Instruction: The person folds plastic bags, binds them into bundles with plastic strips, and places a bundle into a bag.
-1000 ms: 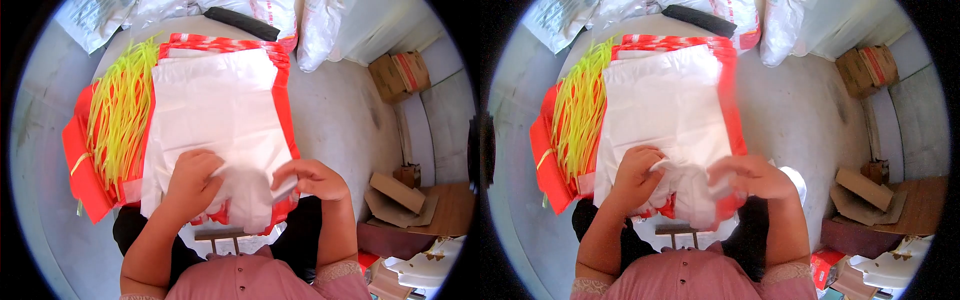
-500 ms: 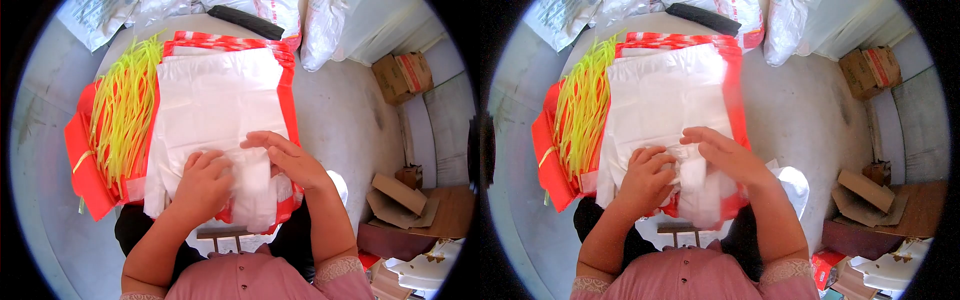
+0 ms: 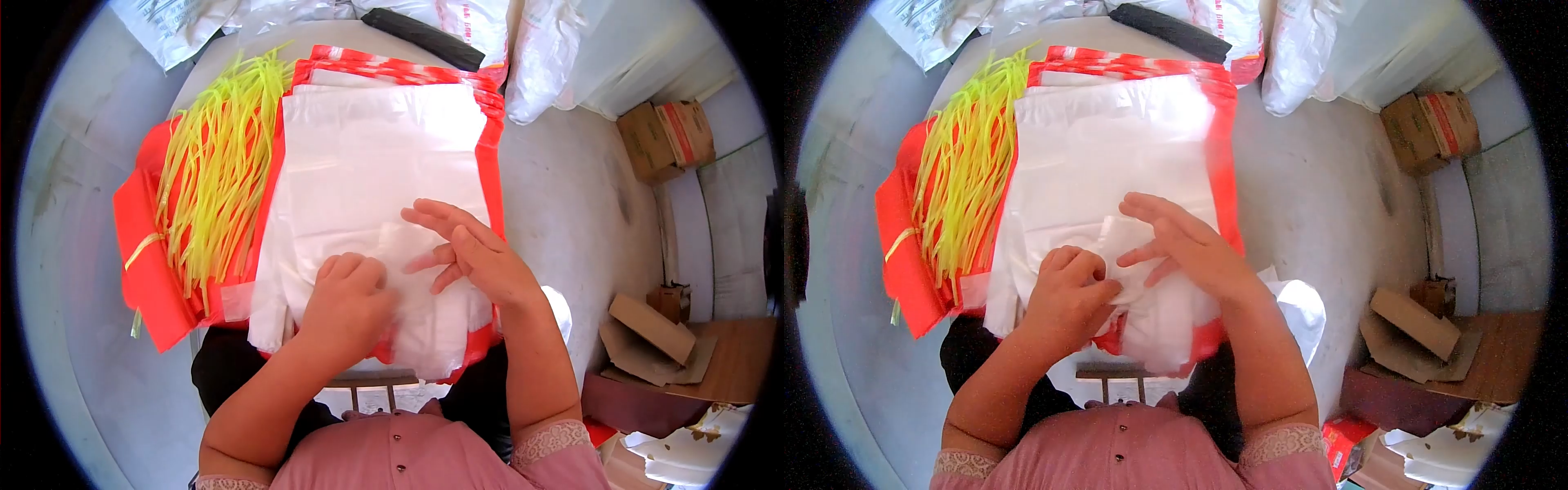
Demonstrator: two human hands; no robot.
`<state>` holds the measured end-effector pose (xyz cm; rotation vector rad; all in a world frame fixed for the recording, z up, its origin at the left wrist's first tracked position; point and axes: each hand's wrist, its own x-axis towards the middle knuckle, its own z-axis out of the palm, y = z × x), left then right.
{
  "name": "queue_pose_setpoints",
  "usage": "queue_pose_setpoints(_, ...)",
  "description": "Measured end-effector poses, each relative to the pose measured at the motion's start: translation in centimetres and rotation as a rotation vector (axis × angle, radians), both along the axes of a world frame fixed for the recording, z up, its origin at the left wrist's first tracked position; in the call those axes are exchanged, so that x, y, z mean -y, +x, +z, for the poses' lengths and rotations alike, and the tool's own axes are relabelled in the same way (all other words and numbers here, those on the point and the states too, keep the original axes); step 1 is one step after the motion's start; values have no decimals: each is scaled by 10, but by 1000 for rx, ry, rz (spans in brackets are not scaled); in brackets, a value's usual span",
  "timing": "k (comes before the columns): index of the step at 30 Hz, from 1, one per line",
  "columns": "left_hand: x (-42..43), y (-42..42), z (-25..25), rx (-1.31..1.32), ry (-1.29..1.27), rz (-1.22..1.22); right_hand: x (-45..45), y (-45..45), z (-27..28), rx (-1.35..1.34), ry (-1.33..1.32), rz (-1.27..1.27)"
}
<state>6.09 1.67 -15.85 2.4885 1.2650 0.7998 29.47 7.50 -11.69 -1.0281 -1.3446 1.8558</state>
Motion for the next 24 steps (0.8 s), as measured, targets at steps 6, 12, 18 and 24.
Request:
queue_pose_setpoints(6,0,3,4,-22,-5,3,-5,-5,-10,353,492,-179)
queue_pose_setpoints(12,2,7,4,-43,-3,7,0,-17,-15,774,883,69)
queue_pose_setpoints(18,3,6,1,29,16,17,-1,-17,-18,697,885,79)
queue_pose_setpoints(24,-4,10,8,130,93,69,2,-10,-22,572,928,-72)
